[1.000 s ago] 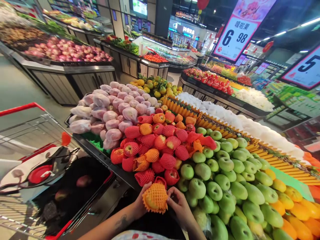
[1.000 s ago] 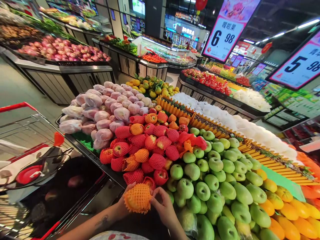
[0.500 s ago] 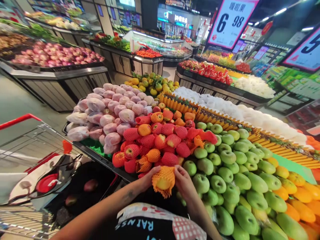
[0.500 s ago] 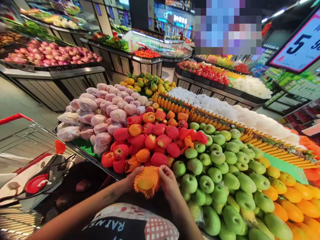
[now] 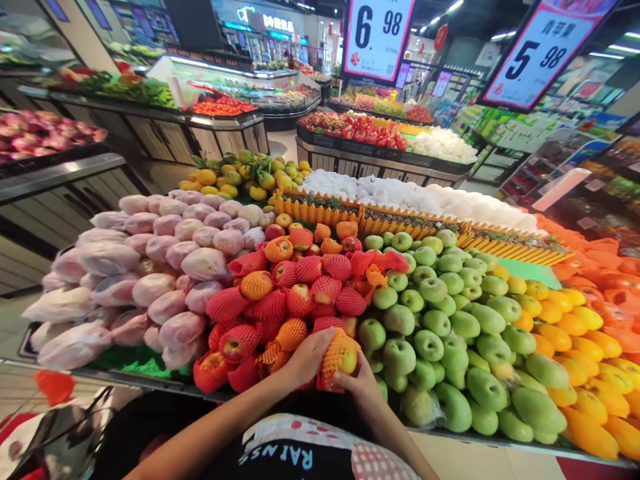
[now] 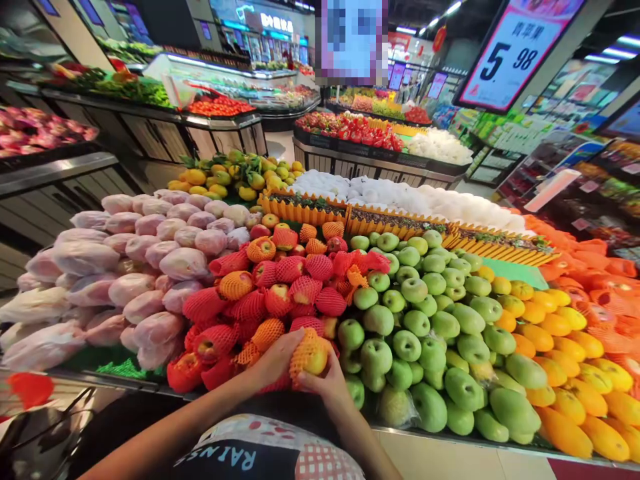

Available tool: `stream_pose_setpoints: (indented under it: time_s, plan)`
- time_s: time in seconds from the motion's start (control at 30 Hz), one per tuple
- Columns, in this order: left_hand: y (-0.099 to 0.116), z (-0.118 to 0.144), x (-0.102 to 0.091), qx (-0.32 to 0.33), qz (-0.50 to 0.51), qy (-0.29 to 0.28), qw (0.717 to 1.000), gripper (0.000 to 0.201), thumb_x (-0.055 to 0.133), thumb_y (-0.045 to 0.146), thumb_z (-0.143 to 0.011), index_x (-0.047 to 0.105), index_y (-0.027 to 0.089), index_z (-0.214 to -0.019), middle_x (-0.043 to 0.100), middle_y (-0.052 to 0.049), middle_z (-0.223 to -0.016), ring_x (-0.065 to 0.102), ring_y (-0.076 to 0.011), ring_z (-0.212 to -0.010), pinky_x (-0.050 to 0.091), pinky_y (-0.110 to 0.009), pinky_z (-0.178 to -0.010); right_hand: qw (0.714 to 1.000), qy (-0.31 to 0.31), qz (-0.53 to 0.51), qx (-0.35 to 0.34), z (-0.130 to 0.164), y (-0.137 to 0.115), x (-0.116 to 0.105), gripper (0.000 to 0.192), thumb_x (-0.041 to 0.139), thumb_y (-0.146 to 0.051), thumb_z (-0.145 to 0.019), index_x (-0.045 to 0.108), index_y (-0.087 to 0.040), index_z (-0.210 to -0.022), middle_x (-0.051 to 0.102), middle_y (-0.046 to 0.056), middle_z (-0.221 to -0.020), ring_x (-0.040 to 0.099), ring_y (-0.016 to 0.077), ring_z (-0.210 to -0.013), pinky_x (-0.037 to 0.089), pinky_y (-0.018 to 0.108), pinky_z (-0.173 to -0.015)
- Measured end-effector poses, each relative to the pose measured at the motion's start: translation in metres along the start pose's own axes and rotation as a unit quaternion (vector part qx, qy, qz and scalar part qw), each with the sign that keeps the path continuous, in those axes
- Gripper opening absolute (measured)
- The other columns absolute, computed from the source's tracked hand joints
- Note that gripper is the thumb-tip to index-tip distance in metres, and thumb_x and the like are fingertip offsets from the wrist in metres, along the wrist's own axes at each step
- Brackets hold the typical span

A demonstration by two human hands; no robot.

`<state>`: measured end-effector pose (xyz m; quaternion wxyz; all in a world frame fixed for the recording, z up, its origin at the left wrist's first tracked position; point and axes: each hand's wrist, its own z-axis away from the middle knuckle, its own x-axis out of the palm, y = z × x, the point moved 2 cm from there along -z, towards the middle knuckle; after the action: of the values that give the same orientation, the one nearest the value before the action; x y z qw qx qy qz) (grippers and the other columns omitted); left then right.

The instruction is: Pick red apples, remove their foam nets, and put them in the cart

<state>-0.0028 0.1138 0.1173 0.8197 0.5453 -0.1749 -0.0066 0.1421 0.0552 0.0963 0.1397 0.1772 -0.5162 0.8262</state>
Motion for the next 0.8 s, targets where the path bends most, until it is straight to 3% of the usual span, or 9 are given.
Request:
stream_pose_setpoints:
  time_s: [0.1, 0.23, 0.3, 0.37, 0.43, 0.47, 0.63, 0.7, 0.8]
  plan:
    - [0.028, 0.002, -0.020, 0.106, -0.192, 0.077, 0.973, 0.036, 0.065, 0.050, -0.090, 0.070, 0.024, -0.066, 0.071, -0.008, -0.088, 0.061, -0.0298, -0.092, 0.043, -0.041, -0.102, 1.000, 0.012, -0.001, -0.011, -0.015, -0.006, 0.007, 0.082, 0.098, -0.032, -0.049, 0.061, -0.027, -0.122, 0.076, 0.004, -0.114, 0.071, 0.0286, -0.103, 0.056, 0.046, -0.096]
    - [0.064, 0.005, -0.057, 0.229, -0.358, 0.158, 0.891, 0.039, 0.050, 0.045, -0.098, 0.072, 0.023, -0.074, 0.074, -0.011, -0.104, 0.067, -0.0298, -0.101, 0.048, -0.041, -0.097, 0.988, 0.033, 0.114, -0.099, -0.066, -0.067, 0.018, 0.071, 0.092, -0.035, -0.058, 0.058, -0.027, -0.120, 0.073, 0.004, -0.115, 0.069, 0.0281, -0.104, 0.056, 0.046, -0.097]
    - [0.072, 0.006, -0.081, 0.251, -0.371, 0.171, 0.878, 0.040, 0.047, 0.043, -0.099, 0.072, 0.022, -0.076, 0.074, -0.011, -0.104, 0.069, -0.0291, -0.102, 0.049, -0.041, -0.097, 0.932, 0.061, 0.258, -0.249, -0.104, -0.112, 0.028, 0.071, 0.088, -0.038, -0.067, 0.054, -0.026, -0.128, 0.067, 0.007, -0.132, 0.064, 0.0284, -0.118, 0.051, 0.046, -0.107]
    - [0.074, 0.008, -0.104, 0.264, -0.380, 0.194, 0.865, 0.036, 0.050, 0.042, -0.098, 0.073, 0.022, -0.080, 0.075, -0.012, -0.107, 0.069, -0.0294, -0.105, 0.050, -0.042, -0.099, 0.824, 0.099, 0.453, -0.325, -0.151, -0.151, 0.042, 0.074, 0.086, -0.035, -0.070, 0.053, -0.023, -0.135, 0.063, 0.011, -0.140, 0.060, 0.0309, -0.126, 0.048, 0.046, -0.110]
    - [0.071, 0.011, -0.124, 0.266, -0.375, 0.217, 0.861, 0.034, 0.052, 0.043, -0.097, 0.075, 0.022, -0.081, 0.075, -0.012, -0.109, 0.069, -0.0296, -0.105, 0.050, -0.042, -0.100, 0.722, 0.149, 0.627, -0.252, -0.203, -0.179, 0.053, 0.070, 0.080, -0.028, -0.076, 0.053, -0.024, -0.141, 0.061, 0.012, -0.142, 0.062, 0.0301, -0.126, 0.052, 0.041, -0.103]
    - [0.069, 0.012, -0.132, 0.262, -0.364, 0.224, 0.865, 0.035, 0.052, 0.043, -0.097, 0.075, 0.022, -0.080, 0.075, -0.011, -0.108, 0.070, -0.0293, -0.104, 0.051, -0.042, -0.099, 0.708, 0.164, 0.649, -0.226, -0.228, -0.189, 0.057, 0.071, 0.081, -0.026, -0.075, 0.054, -0.021, -0.141, 0.063, 0.015, -0.139, 0.064, 0.0324, -0.123, 0.053, 0.042, -0.100]
    - [0.058, 0.021, -0.162, 0.222, -0.309, 0.268, 0.885, 0.041, 0.053, 0.049, -0.096, 0.074, 0.023, -0.071, 0.075, -0.009, -0.108, 0.071, -0.0283, -0.100, 0.055, -0.038, -0.089, 0.683, 0.137, 0.696, -0.172, -0.305, -0.217, 0.076, 0.091, 0.092, -0.031, -0.067, 0.052, -0.013, -0.147, 0.065, 0.022, -0.138, 0.065, 0.0355, -0.125, 0.051, 0.042, -0.101]
    - [0.055, 0.022, -0.172, 0.218, -0.312, 0.287, 0.879, 0.042, 0.053, 0.050, -0.095, 0.074, 0.023, -0.071, 0.075, -0.009, -0.108, 0.071, -0.0287, -0.101, 0.055, -0.039, -0.090, 0.673, 0.116, 0.707, -0.183, -0.305, -0.221, 0.079, 0.098, 0.092, -0.039, -0.070, 0.047, -0.012, -0.152, 0.060, 0.024, -0.146, 0.060, 0.0365, -0.133, 0.048, 0.044, -0.107]
    - [0.057, 0.013, -0.189, 0.220, -0.334, 0.304, 0.865, 0.043, 0.052, 0.050, -0.095, 0.075, 0.023, -0.070, 0.075, -0.009, -0.105, 0.071, -0.0288, -0.101, 0.054, -0.042, -0.095, 0.657, 0.094, 0.715, -0.220, -0.279, -0.221, 0.071, 0.084, 0.078, -0.047, -0.085, 0.044, -0.015, -0.156, 0.054, 0.022, -0.155, 0.053, 0.0343, -0.141, 0.042, 0.045, -0.115]
